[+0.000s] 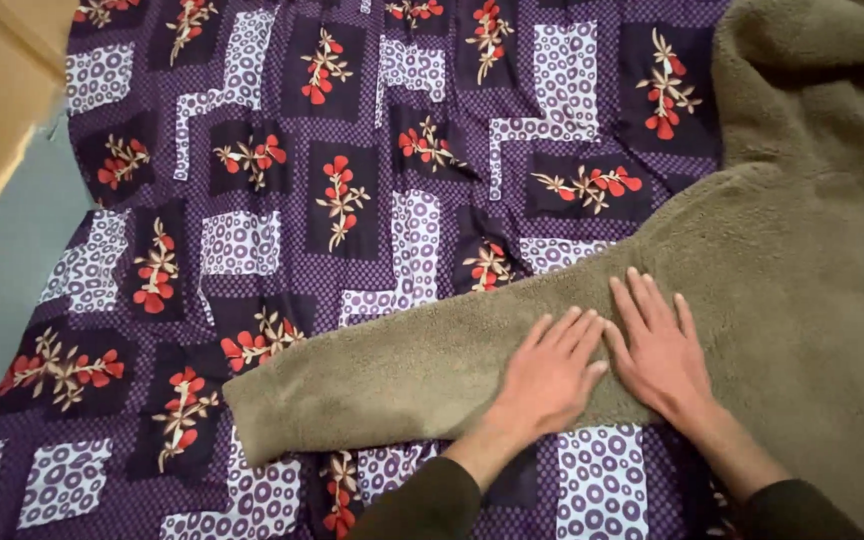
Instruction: The person folds a black sweater and then carefully spreads out and folds a brown fleece hoodie on a bed.
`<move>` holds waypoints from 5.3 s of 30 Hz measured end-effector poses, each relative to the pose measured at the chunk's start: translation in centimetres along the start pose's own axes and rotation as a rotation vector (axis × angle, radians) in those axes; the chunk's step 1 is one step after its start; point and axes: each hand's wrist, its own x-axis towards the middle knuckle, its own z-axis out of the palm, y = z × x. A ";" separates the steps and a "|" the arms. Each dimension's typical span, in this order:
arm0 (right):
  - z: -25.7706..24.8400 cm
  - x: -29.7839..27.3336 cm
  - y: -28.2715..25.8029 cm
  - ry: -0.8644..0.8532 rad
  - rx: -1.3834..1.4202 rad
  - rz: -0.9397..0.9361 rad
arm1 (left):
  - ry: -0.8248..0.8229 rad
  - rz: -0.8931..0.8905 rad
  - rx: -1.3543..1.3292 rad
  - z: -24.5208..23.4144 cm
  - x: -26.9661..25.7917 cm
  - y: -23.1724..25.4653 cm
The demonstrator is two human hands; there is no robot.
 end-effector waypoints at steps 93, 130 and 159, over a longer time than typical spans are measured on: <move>-6.0 -5.5 32.1 -0.169 0.162 0.782 | -0.220 0.794 0.134 24.5 38.4 12.5; -11.2 -27.3 38.9 0.024 -0.381 1.375 | -0.353 0.768 0.129 31.3 35.8 21.8; -7.2 -39.8 20.5 0.042 -0.358 1.310 | -0.482 0.838 -0.144 18.8 13.4 25.4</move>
